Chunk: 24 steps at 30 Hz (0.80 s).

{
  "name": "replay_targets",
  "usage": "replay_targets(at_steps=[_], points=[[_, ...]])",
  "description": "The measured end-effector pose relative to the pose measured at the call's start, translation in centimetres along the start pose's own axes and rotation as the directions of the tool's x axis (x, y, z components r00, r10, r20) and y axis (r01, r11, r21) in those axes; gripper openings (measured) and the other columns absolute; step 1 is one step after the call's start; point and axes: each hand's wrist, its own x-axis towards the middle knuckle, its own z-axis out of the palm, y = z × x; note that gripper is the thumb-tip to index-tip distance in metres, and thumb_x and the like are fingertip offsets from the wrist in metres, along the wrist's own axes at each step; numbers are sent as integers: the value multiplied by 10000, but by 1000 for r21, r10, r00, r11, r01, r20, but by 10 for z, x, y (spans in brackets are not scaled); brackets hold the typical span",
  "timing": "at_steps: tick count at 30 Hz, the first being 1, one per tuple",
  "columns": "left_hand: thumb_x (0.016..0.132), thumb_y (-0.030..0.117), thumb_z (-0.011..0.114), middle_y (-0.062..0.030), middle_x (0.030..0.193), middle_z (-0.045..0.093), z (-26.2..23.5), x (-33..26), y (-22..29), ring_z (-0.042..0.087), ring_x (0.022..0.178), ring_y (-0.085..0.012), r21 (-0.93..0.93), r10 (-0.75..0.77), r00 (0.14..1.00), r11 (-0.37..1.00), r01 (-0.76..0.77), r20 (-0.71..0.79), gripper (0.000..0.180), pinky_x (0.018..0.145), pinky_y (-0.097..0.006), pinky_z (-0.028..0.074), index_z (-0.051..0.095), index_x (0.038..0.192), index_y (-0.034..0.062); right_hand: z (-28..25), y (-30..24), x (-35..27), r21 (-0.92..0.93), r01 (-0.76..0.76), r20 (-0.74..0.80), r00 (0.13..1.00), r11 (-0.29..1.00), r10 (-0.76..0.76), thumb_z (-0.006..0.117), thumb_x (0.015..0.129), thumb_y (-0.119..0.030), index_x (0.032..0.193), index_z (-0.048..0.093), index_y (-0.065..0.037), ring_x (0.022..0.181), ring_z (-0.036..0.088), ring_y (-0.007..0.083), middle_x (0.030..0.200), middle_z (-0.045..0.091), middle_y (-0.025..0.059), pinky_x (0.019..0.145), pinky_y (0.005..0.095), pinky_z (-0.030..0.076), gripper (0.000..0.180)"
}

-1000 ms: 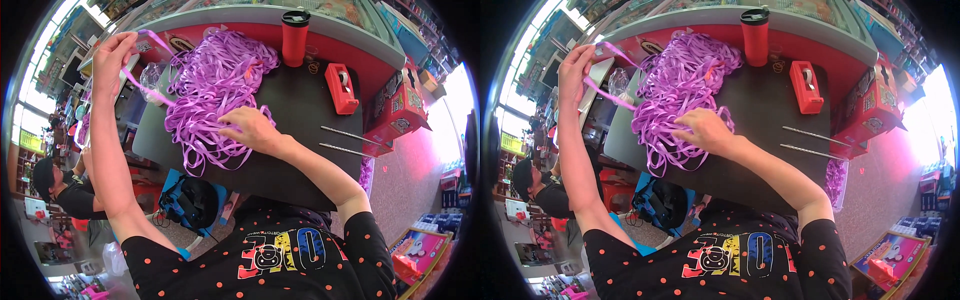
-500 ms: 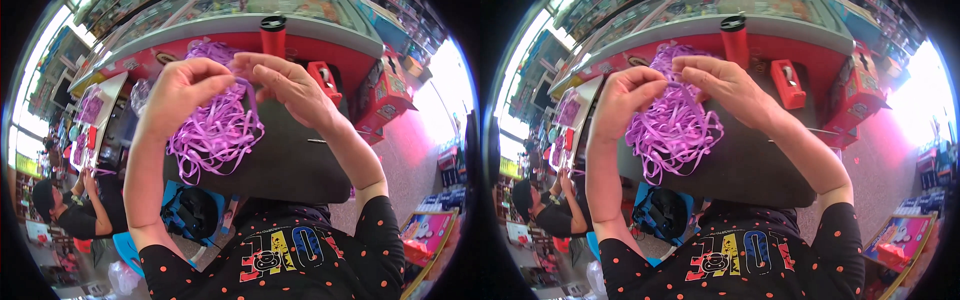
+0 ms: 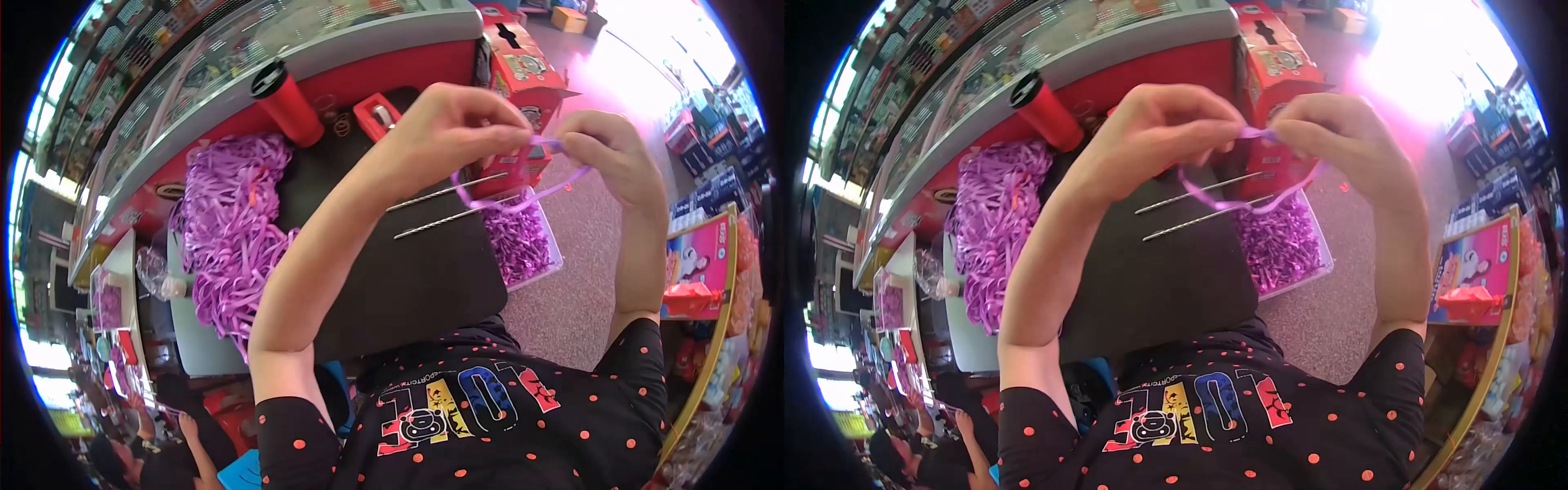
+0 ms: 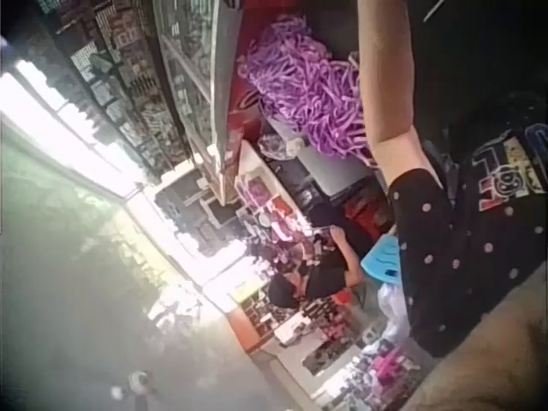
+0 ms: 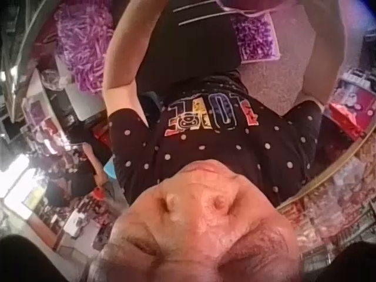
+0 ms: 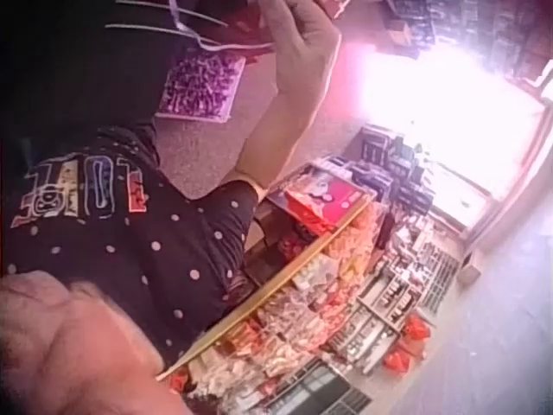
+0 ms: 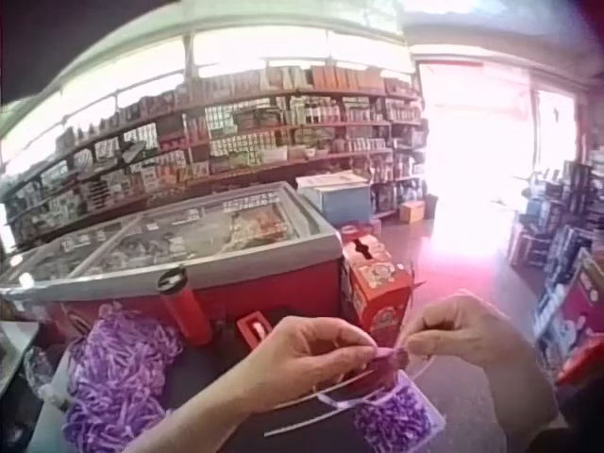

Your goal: The person is wrapping purple ribbons around metal rods and securing them with tape to create decorative items.

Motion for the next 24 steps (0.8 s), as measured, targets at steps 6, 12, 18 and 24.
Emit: replay_targets(at_steps=[6,12,18,24], points=[[869,137,630,-6,842,645,34,76,-46,559,756,-57,-238,89,941,971,-9,327,170,689,-211,449,669,969,5,-9,37,-36,60,-101,-231,966,993,113,613,888,-160,908,669,23,697,536,57,759,611,-10,612,193,412,192],[891,147,586,-21,953,649,39,103,-144,574,898,-92,-42,-86,875,992,121,476,196,821,-250,449,644,1019,10,15,148,-26,188,-250,-195,938,950,286,605,897,-179,930,671,16,711,542,68,768,612,-12,635,222,432,209],[832,134,577,-154,892,651,33,84,-183,624,871,-261,393,-147,935,920,9,323,213,799,-349,476,662,977,3,63,244,-17,535,-346,18,917,771,399,593,914,-266,971,680,-3,715,542,66,783,625,-18,662,216,430,283],[846,95,571,-134,934,638,46,53,-167,624,888,-241,460,-127,978,867,190,-165,194,811,-334,484,667,992,10,104,248,-12,786,-287,22,898,548,438,643,890,-303,967,678,-22,753,569,50,853,656,-4,663,197,444,293]])
